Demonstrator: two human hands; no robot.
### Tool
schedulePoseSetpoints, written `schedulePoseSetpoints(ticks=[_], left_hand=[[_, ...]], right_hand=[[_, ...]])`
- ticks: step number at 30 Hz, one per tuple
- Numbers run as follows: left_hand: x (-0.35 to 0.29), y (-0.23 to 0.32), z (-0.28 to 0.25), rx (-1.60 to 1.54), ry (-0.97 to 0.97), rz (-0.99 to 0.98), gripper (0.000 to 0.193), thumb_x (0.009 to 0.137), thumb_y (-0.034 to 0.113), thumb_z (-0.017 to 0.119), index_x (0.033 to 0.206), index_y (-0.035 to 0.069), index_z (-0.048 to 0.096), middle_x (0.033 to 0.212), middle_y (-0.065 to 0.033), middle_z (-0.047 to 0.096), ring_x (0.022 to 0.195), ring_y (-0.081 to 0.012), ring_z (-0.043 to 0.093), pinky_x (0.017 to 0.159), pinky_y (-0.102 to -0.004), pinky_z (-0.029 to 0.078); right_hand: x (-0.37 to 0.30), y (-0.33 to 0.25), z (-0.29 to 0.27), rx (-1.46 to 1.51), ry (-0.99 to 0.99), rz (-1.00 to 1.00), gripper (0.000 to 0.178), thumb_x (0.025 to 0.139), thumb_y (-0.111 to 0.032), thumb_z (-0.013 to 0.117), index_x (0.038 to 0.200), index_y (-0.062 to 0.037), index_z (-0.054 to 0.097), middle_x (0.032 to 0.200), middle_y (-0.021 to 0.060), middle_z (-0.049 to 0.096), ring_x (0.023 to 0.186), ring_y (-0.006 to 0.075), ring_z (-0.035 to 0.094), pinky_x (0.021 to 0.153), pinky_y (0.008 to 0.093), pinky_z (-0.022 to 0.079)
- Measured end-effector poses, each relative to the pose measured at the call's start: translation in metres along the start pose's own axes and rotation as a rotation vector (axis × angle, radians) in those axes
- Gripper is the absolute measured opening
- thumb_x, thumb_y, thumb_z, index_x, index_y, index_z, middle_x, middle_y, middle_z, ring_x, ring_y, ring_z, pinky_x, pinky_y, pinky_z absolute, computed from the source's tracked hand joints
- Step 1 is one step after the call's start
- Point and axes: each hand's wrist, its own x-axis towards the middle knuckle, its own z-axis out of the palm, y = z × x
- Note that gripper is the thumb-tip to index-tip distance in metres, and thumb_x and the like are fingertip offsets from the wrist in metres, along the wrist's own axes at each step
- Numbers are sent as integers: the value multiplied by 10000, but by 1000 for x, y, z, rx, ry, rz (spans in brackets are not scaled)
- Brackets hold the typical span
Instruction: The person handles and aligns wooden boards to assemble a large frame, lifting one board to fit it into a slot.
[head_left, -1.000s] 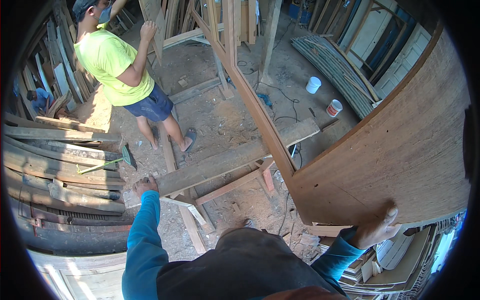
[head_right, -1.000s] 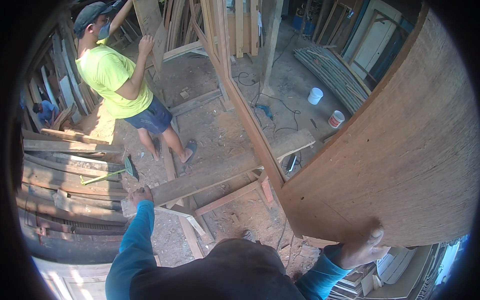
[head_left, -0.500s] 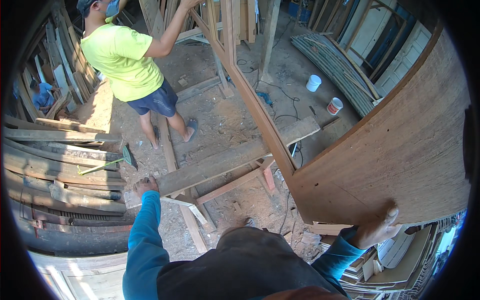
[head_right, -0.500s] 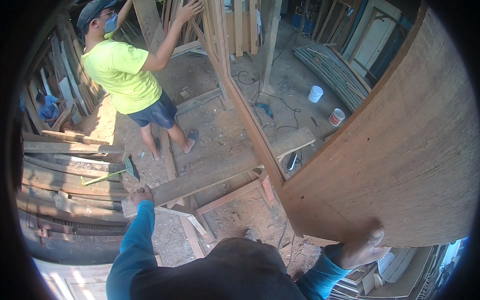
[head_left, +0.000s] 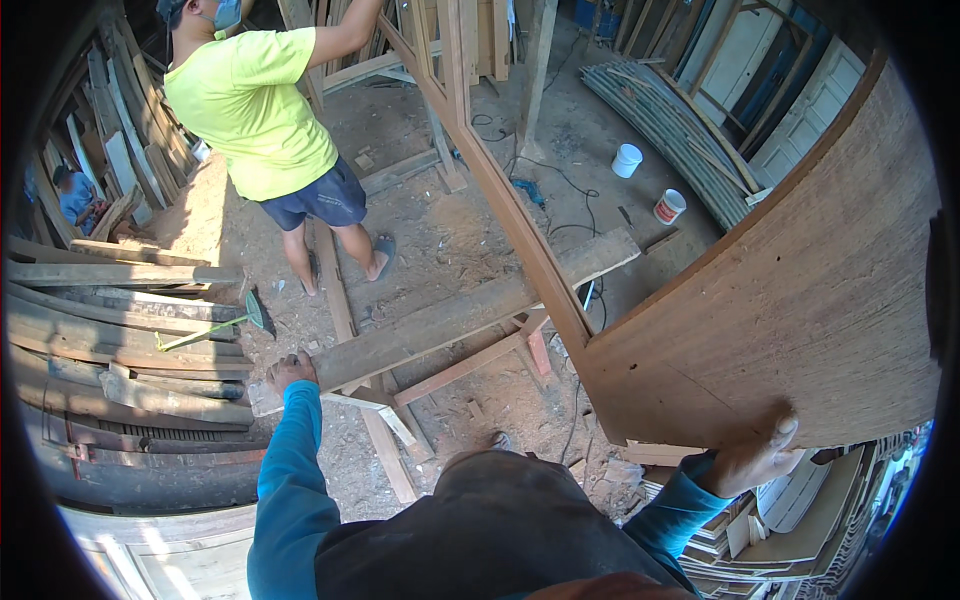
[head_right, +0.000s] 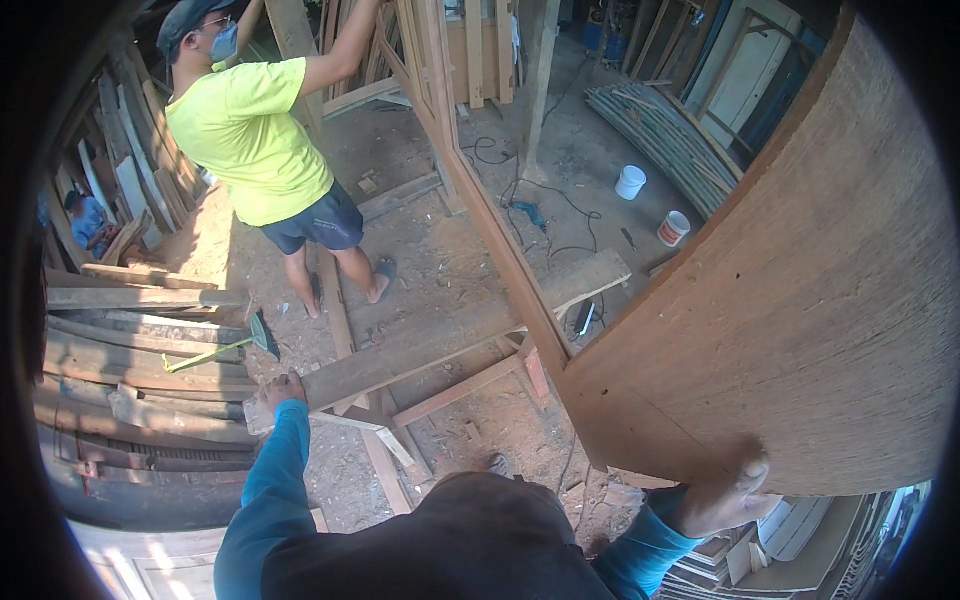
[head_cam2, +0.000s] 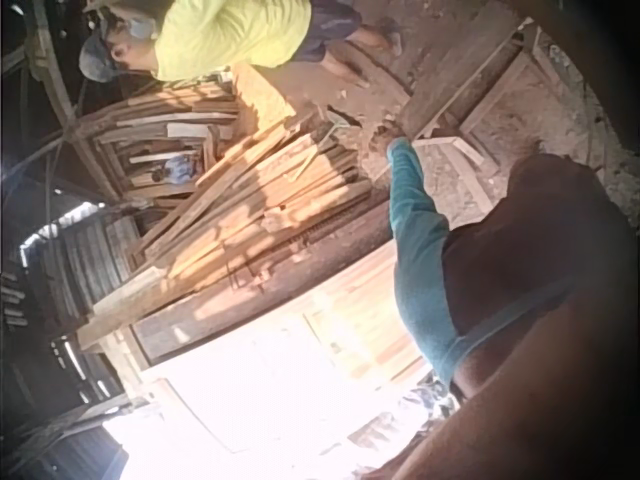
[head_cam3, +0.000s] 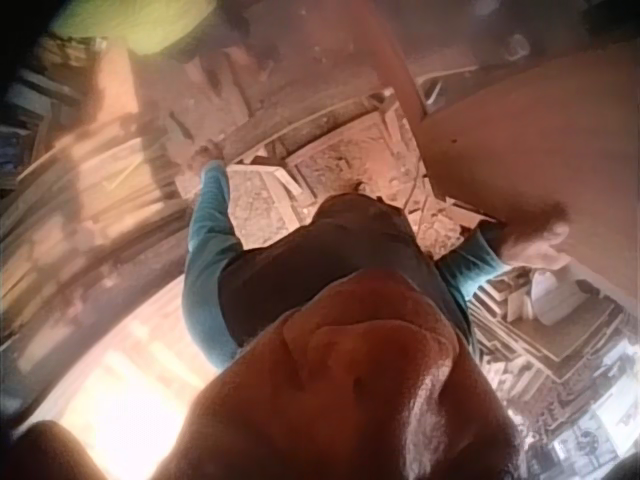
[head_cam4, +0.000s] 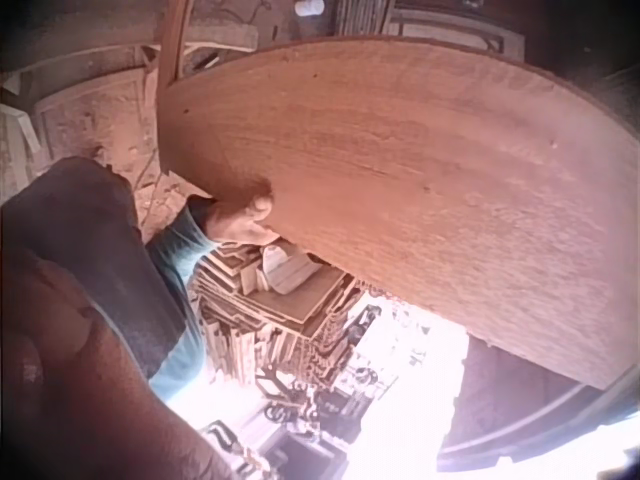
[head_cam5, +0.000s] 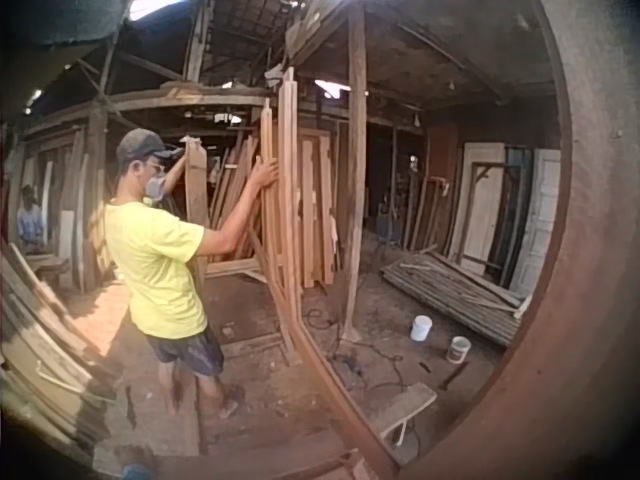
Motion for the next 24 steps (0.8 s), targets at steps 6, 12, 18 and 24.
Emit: schedulePoseSetpoints(ticks=[6,12,18,24], left_hand=[[4,-10,17,-18,27,31,415,875,405,453,842,92,724,944,-110,691,959,-284,594,984,-401,339],[0,-2,4,-13,33,5,415,879,407,448,838,98,721,937,-109,691,952,-271,599,980,-396,342],[-1,1,-3,12,-4,8,418,887,408,430,850,102,713,947,-115,689,955,-271,602,987,-394,335],[1,-2,3,24,-23,11,414,888,410,429,882,110,715,971,-107,688,971,-279,596,994,-404,331]], right_hand=[[-1,1,1,12,12,-7,980,704,-663,689,1220,132,440,1086,247,537,1034,322,551,880,476,441],[-2,-1,1,6,22,11,970,705,-675,678,1199,128,451,1056,239,540,1038,326,553,875,479,446],[1,2,1,19,15,1,949,704,-664,690,1182,122,454,1057,236,528,1035,324,548,859,480,446],[2,2,3,22,36,1,948,713,-637,705,1207,124,429,1095,240,519,1035,323,543,874,475,438]])
